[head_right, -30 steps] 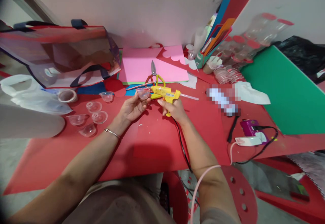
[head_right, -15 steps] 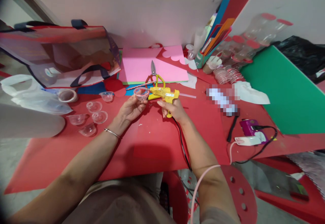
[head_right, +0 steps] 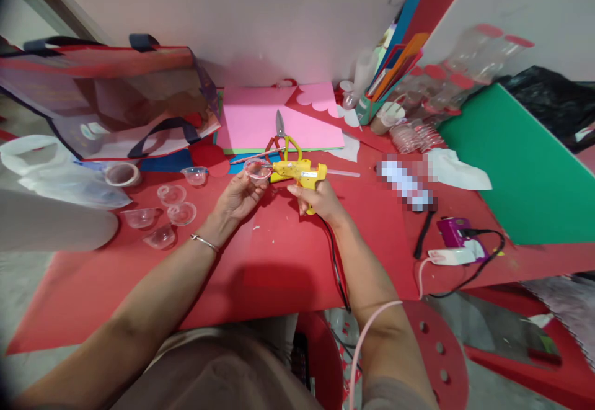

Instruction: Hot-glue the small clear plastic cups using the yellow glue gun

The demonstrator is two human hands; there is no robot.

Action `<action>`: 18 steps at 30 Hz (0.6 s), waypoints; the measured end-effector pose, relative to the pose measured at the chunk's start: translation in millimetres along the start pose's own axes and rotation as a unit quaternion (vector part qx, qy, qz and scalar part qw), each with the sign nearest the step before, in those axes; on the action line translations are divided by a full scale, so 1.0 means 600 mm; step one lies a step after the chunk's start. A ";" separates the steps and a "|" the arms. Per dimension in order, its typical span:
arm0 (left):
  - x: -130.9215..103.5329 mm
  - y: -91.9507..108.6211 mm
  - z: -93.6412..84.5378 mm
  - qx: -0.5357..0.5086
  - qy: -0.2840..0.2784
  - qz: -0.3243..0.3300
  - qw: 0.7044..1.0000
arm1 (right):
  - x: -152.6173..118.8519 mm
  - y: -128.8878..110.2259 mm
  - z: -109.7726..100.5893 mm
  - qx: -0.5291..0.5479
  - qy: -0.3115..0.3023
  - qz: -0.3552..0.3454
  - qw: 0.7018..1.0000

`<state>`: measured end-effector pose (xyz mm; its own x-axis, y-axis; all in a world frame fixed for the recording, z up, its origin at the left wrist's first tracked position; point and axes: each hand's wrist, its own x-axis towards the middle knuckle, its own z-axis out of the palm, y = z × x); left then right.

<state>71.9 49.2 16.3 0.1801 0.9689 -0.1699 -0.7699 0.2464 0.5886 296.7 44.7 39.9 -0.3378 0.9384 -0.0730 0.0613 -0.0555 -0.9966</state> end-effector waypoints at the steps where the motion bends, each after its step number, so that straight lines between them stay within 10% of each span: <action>1: 0.000 0.000 0.000 0.000 -0.002 0.003 1.000 | 0.000 0.001 0.000 -0.003 -0.001 0.001 1.000; 18: -0.001 0.006 -0.002 -0.001 -0.019 -0.014 1.000 | -0.004 -0.007 0.005 0.019 -0.004 -0.007 1.000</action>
<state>68.5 49.3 17.5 0.2237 0.9620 -0.1562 -0.7656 0.2727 0.5827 294.2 41.8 44.2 -0.3458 0.9364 -0.0598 0.0217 -0.0558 -0.9982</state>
